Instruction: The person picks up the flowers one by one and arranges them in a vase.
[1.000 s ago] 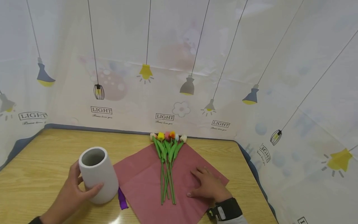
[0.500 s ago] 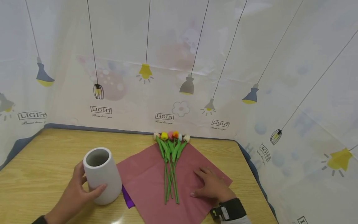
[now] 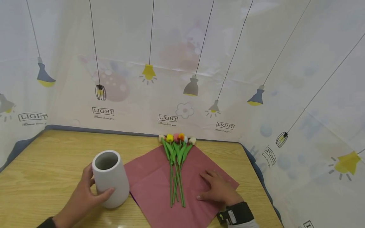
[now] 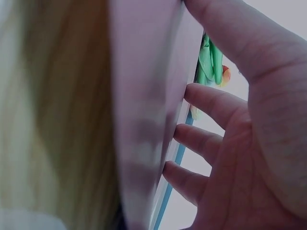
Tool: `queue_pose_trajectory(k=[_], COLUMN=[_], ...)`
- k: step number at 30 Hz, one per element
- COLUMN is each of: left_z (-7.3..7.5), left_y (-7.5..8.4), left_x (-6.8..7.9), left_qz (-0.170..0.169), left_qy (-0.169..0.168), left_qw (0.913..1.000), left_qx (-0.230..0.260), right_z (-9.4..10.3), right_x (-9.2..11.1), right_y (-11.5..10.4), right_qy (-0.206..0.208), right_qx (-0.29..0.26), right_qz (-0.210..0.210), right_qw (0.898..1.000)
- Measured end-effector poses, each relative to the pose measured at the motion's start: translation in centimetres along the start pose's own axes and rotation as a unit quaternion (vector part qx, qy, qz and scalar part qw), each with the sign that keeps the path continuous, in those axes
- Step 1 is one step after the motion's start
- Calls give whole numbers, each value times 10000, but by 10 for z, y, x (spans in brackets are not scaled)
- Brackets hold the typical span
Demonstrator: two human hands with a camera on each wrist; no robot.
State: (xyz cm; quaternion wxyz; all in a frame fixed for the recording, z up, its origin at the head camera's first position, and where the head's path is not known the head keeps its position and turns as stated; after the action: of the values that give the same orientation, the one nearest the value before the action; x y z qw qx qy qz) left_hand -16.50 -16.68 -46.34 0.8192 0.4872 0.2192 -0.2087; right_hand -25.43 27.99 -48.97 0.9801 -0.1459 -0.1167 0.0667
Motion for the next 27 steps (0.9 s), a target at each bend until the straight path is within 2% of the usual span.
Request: queue_pose_trajectory(k=[13,20,24,27], left_z=[-2,-2,-2,-1], left_y=[1,5,3,3], left_x=[-2,-2,0,0], left_qz=[61,79,147,139], left_qy=[-112,-117,-157,-164], left_qw=[9999,9999,9997,9997], left_qx=[53,34,-69,-92], right_z=[3,4,12,23], right_x=[2,0,-4,-9], right_y=[2,3,-5,-20], right_qy=[-1,-186,-220,26], right_qx=[13,-15,23,17], right_qz=[-44,47,227,452], right_qw=[10000,9998,9995,9990])
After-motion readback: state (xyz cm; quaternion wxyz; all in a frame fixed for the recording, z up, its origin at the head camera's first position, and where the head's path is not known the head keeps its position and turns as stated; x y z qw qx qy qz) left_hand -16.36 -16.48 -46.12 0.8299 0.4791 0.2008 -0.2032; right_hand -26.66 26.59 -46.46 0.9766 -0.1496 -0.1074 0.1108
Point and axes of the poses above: each hand's wrist, its own x-axis away from the middle knuckle, its own z-axis out of the back of the hand, y = z × x, the point moved 2 cm from there along -x, towards the middle knuckle, and after that the axes turned 13 degrees about -z, right-handed, at the moved point
